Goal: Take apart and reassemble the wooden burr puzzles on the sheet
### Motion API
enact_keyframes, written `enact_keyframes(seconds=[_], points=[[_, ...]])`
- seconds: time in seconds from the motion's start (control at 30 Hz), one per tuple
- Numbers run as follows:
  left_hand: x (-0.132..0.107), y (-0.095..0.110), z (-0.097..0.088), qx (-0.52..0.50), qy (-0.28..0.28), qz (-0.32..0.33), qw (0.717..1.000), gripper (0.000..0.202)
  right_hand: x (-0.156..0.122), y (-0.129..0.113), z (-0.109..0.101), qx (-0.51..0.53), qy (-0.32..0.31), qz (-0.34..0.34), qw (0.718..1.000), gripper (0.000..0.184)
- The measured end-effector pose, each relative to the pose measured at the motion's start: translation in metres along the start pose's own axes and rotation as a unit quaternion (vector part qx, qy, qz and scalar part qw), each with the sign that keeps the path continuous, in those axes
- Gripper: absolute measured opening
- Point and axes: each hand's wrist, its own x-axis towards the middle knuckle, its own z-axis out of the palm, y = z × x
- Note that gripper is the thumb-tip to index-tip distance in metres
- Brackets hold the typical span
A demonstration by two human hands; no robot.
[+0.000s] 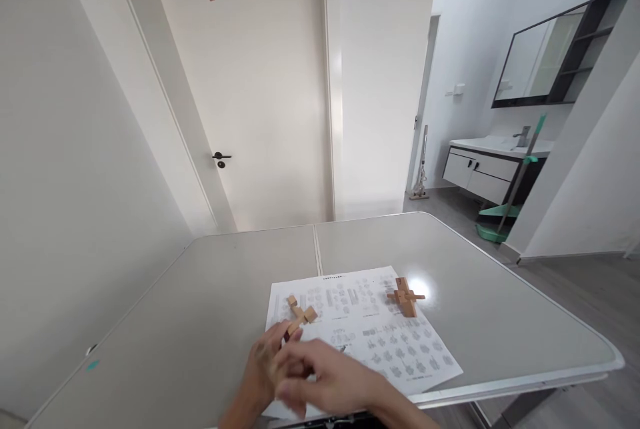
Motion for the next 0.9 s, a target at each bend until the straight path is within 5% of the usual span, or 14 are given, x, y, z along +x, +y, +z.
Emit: enact_keyframes(seconds=[0.1, 0.2, 0.3, 0.47, 0.73, 0.9], points=[[0.004, -0.009, -0.007, 0.099, 0.021, -0.076, 0.992, 0.039, 0.001, 0.000, -0.022, -0.065, 0.127, 0.036, 0.989, 0.042], [0.012, -0.014, -0.018, 0.200, 0.013, -0.160, 0.967, 0.043, 0.004, 0.013, -0.052, -0.279, 0.214, 0.129, 0.927, 0.032], [0.021, -0.018, -0.020, 0.251, -0.009, -0.182, 0.951, 0.043, 0.014, 0.033, -0.074, -0.425, 0.218, 0.213, 0.852, 0.023], [0.027, -0.023, -0.005, 0.253, -0.043, -0.144, 0.956, 0.045, 0.040, 0.058, -0.087, -0.513, 0.211, 0.267, 0.788, 0.014], [0.022, -0.023, 0.002, 0.208, -0.101, -0.084, 0.969, 0.030, 0.059, 0.063, -0.075, -0.573, 0.164, 0.256, 0.761, 0.023], [0.031, -0.027, 0.003, 0.190, -0.025, -0.065, 0.979, 0.034, 0.051, 0.053, -0.077, -0.573, 0.124, 0.229, 0.777, 0.028]])
